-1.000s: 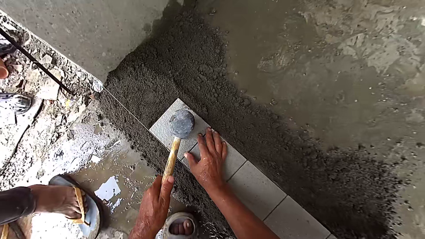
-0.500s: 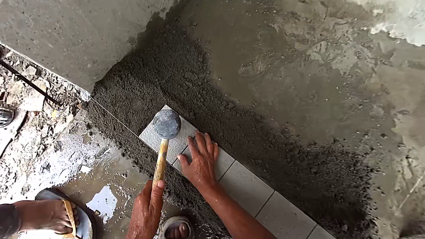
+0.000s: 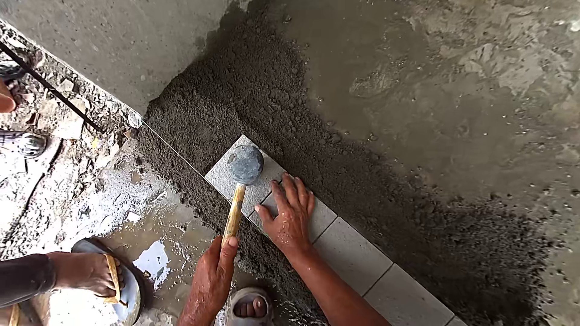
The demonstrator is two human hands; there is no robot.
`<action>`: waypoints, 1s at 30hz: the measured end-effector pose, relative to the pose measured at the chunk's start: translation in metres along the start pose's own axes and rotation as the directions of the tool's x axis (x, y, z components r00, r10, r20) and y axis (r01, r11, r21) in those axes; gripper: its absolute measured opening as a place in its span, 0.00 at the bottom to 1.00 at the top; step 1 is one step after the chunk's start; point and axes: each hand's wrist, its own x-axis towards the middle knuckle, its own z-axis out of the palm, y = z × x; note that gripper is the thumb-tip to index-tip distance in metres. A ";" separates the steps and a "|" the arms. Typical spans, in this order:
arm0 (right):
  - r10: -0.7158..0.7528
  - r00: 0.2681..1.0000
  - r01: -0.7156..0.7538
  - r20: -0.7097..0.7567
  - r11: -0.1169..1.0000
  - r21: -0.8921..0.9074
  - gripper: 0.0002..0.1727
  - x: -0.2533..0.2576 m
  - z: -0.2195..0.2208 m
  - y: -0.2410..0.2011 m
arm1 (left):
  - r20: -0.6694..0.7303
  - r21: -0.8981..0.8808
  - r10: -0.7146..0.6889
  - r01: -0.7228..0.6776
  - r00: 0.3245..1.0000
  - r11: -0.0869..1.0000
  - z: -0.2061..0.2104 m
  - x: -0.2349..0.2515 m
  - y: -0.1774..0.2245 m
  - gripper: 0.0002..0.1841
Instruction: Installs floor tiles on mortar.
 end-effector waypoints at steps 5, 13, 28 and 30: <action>-0.015 0.999 0.015 -0.029 1.000 0.013 0.39 -0.001 0.002 -0.008 | -0.036 0.025 -0.001 0.002 0.999 1.000 -0.003 0.001 -0.001 0.41; -0.027 0.999 0.027 -0.019 1.000 -0.009 0.36 -0.003 0.005 -0.008 | -0.057 0.058 0.005 -0.002 0.998 0.998 0.000 0.003 0.000 0.42; -0.047 0.999 0.047 -0.003 0.999 0.010 0.37 -0.005 0.007 -0.006 | -0.015 0.098 -0.021 0.023 1.000 0.995 0.000 0.000 -0.003 0.37; -0.046 0.999 0.047 -0.015 0.999 0.025 0.37 -0.005 0.008 -0.005 | 0.009 0.119 -0.038 0.036 0.999 0.992 -0.001 0.002 0.000 0.35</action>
